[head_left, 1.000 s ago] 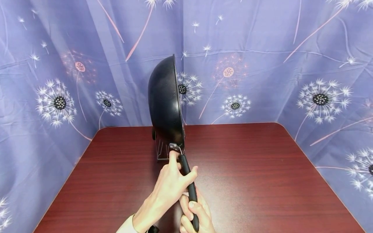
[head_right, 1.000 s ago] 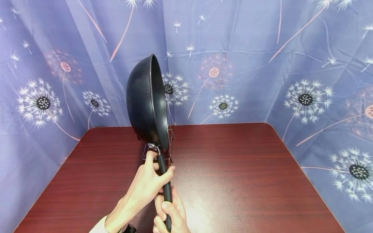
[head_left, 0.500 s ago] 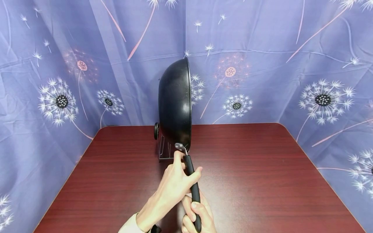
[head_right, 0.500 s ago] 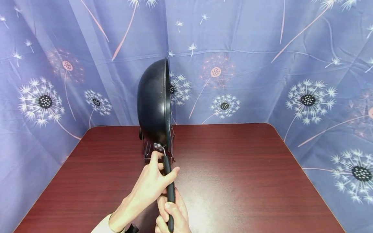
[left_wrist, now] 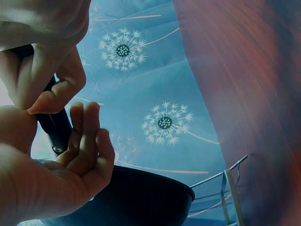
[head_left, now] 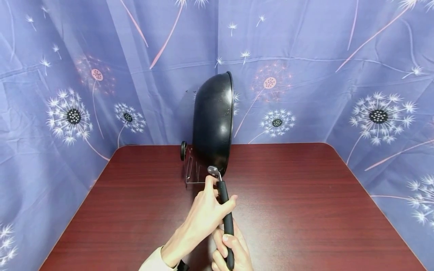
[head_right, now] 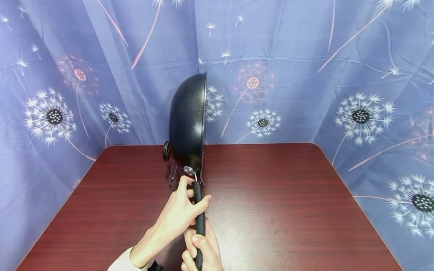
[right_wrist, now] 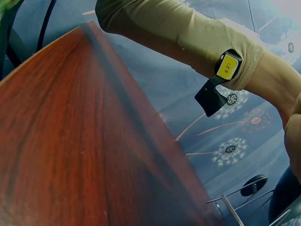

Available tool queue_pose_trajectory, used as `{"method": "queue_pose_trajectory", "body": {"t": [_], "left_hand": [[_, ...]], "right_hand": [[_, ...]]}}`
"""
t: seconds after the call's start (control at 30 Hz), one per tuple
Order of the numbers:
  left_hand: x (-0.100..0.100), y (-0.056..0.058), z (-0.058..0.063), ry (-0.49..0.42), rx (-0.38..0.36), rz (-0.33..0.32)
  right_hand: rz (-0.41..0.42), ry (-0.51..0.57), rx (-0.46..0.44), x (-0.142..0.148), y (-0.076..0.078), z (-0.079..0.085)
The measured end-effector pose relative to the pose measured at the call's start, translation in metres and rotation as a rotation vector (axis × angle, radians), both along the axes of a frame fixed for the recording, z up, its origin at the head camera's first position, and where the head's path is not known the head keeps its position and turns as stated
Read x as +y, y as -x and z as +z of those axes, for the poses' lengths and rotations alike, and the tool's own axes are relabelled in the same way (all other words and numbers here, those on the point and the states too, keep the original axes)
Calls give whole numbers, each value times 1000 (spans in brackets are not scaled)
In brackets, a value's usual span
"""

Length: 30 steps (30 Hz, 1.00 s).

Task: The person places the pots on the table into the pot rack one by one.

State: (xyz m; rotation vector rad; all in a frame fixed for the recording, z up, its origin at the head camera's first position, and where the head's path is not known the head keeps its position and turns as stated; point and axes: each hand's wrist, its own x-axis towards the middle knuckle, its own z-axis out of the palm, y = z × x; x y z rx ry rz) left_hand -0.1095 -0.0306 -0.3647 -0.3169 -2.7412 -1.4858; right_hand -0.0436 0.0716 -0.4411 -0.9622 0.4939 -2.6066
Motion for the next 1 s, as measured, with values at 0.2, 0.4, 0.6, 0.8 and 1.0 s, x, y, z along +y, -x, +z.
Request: {"method": "queue_pose_trajectory", "body": {"t": [0.2,0.4,0.6,0.8,1.0], "left_hand": [[1,3,-6,-16,-35,-18],[2,4,-10,-26,-35,-23],[2,6,-15,-65,-59,-31],[1,8,-21,-102,-94,-36],[3,12,-27,-86,-74,-45]], "right_hand": [[14,-1,-14,1,-1,-4],[22,7,-14,2,1,-7],[26,0,-21,3,3,-9],[28,3,-12,3,5,-14],[31,10,-17,4,7,-17]]}}
